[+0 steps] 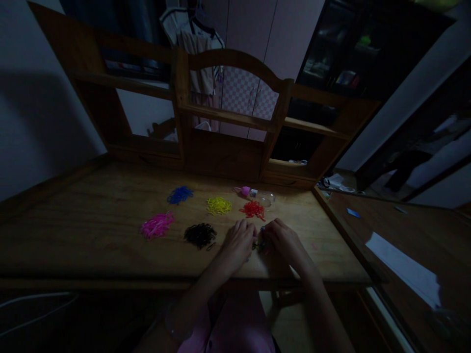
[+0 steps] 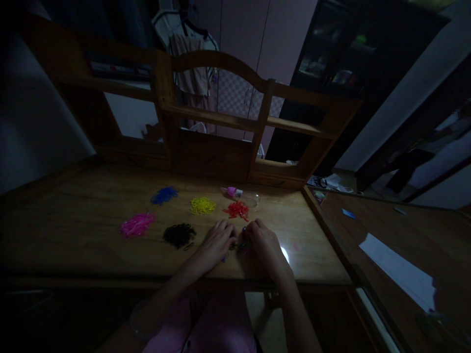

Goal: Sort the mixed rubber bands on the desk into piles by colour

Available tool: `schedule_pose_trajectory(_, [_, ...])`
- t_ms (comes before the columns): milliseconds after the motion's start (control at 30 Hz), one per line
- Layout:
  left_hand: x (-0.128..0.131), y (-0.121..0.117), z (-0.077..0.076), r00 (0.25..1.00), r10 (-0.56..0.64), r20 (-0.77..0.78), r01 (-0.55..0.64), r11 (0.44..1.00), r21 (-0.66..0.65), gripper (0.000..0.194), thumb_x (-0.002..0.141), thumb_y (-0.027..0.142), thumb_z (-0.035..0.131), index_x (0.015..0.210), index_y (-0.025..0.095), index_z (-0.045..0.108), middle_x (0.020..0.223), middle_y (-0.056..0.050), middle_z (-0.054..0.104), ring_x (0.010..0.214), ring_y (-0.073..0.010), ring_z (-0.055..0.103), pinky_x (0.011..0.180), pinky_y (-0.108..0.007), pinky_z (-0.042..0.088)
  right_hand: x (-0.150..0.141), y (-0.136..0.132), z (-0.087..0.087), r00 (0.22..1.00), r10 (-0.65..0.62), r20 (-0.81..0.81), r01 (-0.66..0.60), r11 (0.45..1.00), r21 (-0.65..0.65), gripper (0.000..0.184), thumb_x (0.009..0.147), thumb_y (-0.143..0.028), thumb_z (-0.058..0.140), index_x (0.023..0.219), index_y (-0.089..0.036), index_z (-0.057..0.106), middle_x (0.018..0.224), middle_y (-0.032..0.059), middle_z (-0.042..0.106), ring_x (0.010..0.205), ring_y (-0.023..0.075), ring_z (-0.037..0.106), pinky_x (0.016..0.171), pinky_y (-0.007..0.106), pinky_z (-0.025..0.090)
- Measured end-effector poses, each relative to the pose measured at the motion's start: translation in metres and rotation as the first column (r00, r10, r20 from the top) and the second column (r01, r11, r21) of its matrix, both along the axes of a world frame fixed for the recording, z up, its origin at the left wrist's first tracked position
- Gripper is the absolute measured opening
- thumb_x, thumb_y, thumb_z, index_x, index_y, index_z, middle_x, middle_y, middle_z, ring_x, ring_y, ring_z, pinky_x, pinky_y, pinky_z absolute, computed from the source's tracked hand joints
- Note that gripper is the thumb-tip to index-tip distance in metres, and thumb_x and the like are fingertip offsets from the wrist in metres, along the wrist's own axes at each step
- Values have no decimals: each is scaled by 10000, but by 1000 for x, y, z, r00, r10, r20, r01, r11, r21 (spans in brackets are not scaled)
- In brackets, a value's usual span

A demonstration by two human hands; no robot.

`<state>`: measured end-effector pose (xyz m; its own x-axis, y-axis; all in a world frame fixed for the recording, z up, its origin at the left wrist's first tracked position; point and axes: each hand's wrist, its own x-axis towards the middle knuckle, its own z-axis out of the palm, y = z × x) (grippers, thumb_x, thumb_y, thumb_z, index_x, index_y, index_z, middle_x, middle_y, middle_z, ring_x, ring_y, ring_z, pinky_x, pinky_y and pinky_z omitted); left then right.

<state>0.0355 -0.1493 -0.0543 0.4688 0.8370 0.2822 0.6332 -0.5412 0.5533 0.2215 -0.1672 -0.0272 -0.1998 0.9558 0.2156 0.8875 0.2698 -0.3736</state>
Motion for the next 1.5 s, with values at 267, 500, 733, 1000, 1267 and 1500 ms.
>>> schedule_pose_trajectory(267, [-1,4,-1,826,171,537,29,939,-344,85,866,286,546,849,208,576,862,-22,637,801,-171,603,754,-289,466,9,3,-8,994,-18,-112,20,1000,13,159,950,-205,433,934,-202,591,1006,78,605,832,174,631,737,274,460])
schedule_pose_trajectory(500, [-7,10,5,700,204,684,174,880,-441,280,816,391,622,966,154,634,948,-83,702,828,-184,676,726,-277,526,14,4,-4,958,-15,-286,22,1000,21,95,923,-227,480,900,-216,572,839,21,661,755,172,616,688,280,457])
schedule_pose_trajectory(733, [-15,-2,7,650,275,708,283,778,-561,353,802,401,653,1035,137,650,894,-95,727,640,-156,662,475,-210,480,3,30,6,951,51,-304,0,986,166,93,879,-244,571,894,-204,654,842,24,699,683,153,616,635,261,459])
schedule_pose_trajectory(1000, [-14,34,23,783,99,613,185,905,-382,146,787,196,638,904,123,688,875,-89,739,782,-181,704,734,-289,560,-10,77,11,958,75,-276,-2,967,256,132,875,-218,576,971,-203,666,967,57,684,722,161,628,677,279,468])
schedule_pose_trajectory(1267, [-7,105,34,921,41,388,58,969,-241,132,666,93,705,787,139,730,805,-50,722,755,-168,669,727,-284,526,21,43,15,947,-46,-318,157,929,336,204,956,-292,461,971,-197,640,983,74,640,717,170,629,642,284,469])
schedule_pose_trajectory(1500, [2,84,36,971,6,240,7,999,-54,194,747,93,643,921,155,702,986,-76,663,847,-186,640,818,-330,503,43,0,1,934,-86,-348,176,956,235,173,945,-260,478,995,-217,638,1000,54,649,751,165,641,608,263,466])
